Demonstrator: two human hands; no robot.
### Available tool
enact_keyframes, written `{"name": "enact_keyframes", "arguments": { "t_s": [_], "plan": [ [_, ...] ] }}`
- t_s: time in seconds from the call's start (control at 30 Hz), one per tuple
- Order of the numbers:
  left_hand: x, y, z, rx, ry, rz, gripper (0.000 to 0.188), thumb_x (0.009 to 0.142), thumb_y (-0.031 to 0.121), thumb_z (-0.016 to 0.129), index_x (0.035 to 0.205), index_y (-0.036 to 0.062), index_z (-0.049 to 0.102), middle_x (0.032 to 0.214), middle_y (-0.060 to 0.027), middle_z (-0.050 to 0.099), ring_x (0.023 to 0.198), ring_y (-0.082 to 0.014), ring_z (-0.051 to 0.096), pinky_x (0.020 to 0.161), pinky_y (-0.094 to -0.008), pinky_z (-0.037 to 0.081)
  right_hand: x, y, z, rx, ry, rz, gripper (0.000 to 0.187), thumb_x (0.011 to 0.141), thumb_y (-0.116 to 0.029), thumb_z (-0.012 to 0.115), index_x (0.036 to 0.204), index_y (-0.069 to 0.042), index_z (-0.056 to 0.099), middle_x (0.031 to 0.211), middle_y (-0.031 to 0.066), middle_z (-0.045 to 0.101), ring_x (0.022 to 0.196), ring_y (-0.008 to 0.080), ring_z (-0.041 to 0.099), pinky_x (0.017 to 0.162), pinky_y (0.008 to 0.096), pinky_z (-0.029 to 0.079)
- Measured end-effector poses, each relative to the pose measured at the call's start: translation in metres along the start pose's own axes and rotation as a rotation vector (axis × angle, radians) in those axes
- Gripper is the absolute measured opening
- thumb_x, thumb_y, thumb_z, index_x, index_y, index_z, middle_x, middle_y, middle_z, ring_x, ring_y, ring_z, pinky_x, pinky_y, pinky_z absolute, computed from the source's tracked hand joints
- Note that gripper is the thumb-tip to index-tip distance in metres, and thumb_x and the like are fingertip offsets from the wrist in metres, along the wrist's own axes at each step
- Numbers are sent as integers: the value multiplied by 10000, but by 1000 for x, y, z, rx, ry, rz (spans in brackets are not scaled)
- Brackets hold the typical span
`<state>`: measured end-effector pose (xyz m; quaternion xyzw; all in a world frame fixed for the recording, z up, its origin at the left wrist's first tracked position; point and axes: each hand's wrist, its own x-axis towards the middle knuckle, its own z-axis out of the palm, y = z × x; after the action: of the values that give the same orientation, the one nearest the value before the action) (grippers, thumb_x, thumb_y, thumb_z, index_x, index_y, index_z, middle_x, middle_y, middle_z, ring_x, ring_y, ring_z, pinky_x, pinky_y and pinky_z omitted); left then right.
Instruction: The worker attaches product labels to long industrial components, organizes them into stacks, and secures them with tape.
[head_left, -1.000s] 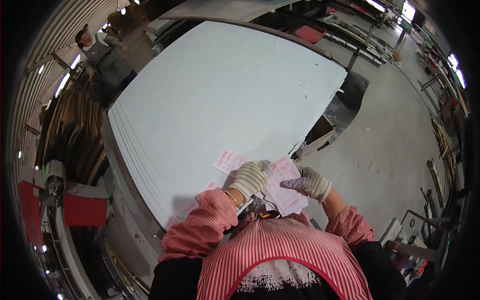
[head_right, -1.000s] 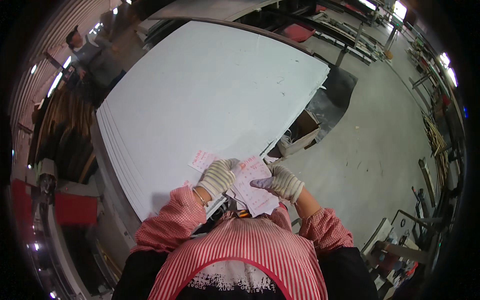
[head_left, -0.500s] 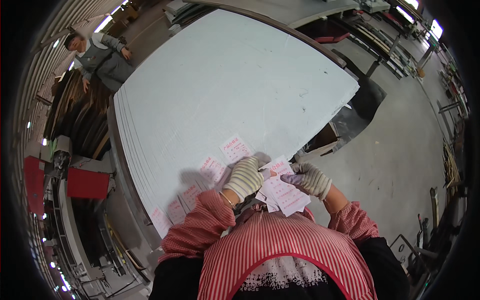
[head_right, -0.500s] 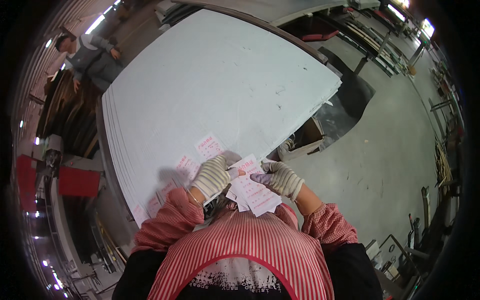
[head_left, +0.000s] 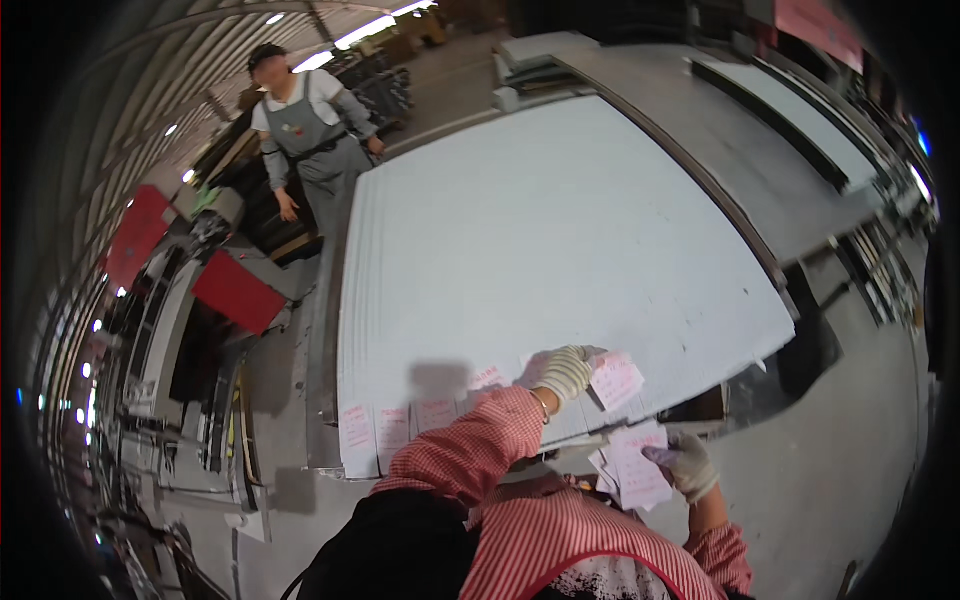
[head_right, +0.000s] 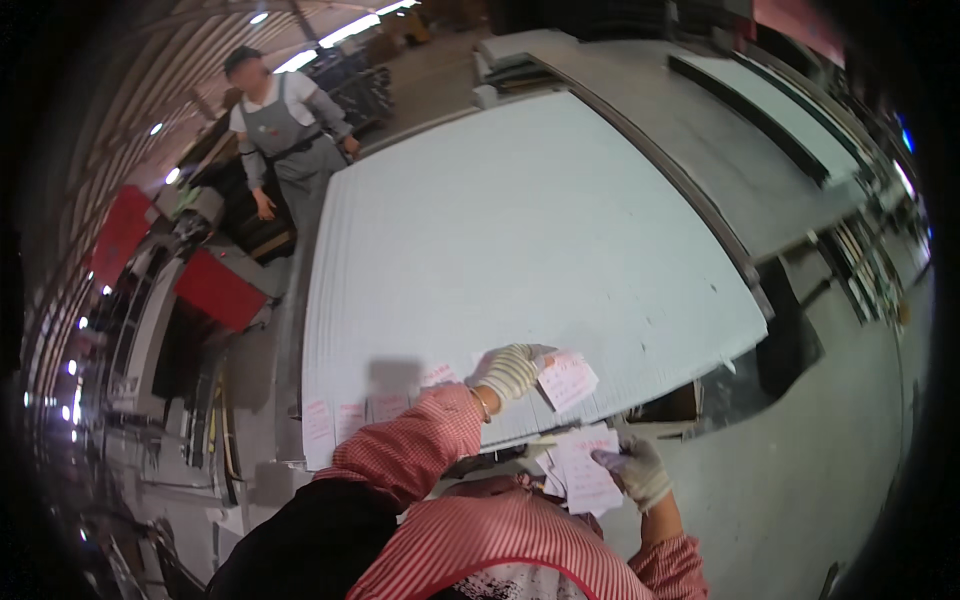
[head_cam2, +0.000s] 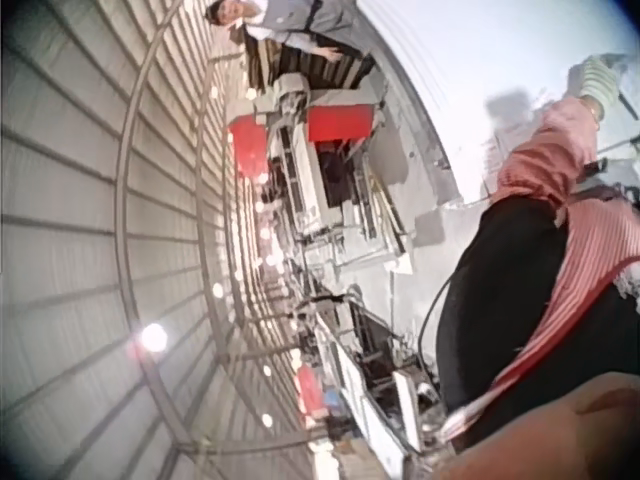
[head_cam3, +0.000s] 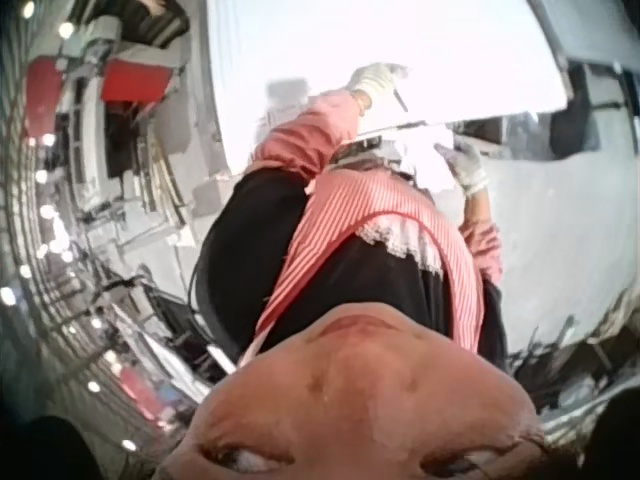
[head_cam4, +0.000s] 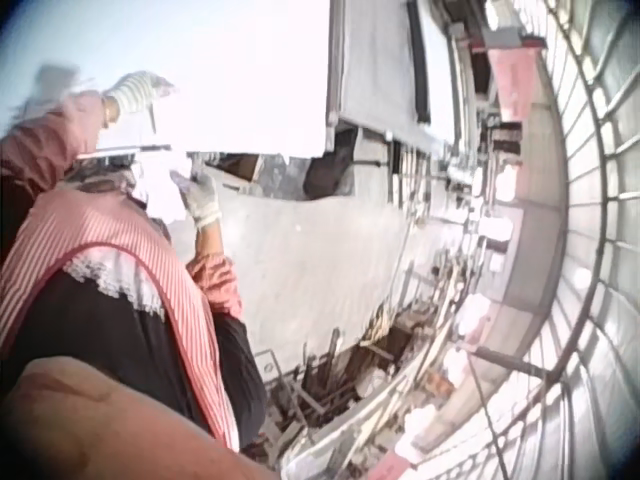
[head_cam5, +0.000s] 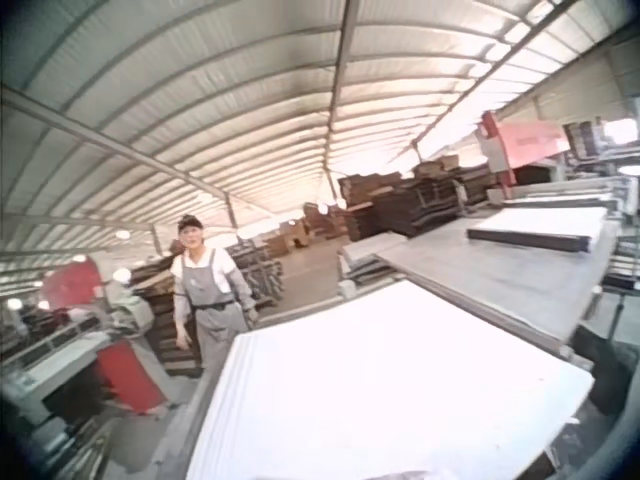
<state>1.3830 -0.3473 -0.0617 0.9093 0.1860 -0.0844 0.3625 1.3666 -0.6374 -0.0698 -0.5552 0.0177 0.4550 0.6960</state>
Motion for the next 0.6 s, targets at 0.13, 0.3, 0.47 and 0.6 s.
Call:
{"name": "enact_keyframes", "arguments": {
  "t_s": [0.13, 0.3, 0.47, 0.6],
  "plan": [
    [46, -70, 40, -310, -31, 43, 467, 865, 323, 645, 1210, 8, 621, 1057, -212, 689, 966, -317, 672, 851, -359, 510, -11, -7, -10, -22, 27, -3, 274, 814, -82, 745, 1044, 42, 662, 917, 94, 709, 765, 157, 674, 678, 287, 549],
    [23, -29, 15, -397, -81, 66, 482, 813, 287, 705, 1207, 23, 620, 1068, -232, 679, 950, -339, 665, 821, -404, 518, 0, -18, -21, 44, 29, -234, 295, 806, -89, 739, 1064, 30, 658, 939, 94, 708, 808, 178, 675, 722, 319, 550],
    [4, -11, 34, -350, -162, 293, 354, 822, 198, 670, 1153, 72, 666, 959, -191, 705, 815, -269, 664, 756, -368, 521, 13, -44, -4, 8, 22, -413, 286, 797, -99, 739, 1052, 9, 667, 946, 86, 705, 809, 166, 663, 760, 311, 528],
    [-6, -15, 49, -358, -160, 334, 279, 830, 126, 630, 1097, 80, 695, 894, -157, 715, 725, -215, 631, 710, -332, 516, 45, -30, -6, -135, -34, -336, 252, 789, -84, 740, 1012, 11, 674, 911, 73, 705, 794, 153, 654, 737, 298, 516]
  ]
}}
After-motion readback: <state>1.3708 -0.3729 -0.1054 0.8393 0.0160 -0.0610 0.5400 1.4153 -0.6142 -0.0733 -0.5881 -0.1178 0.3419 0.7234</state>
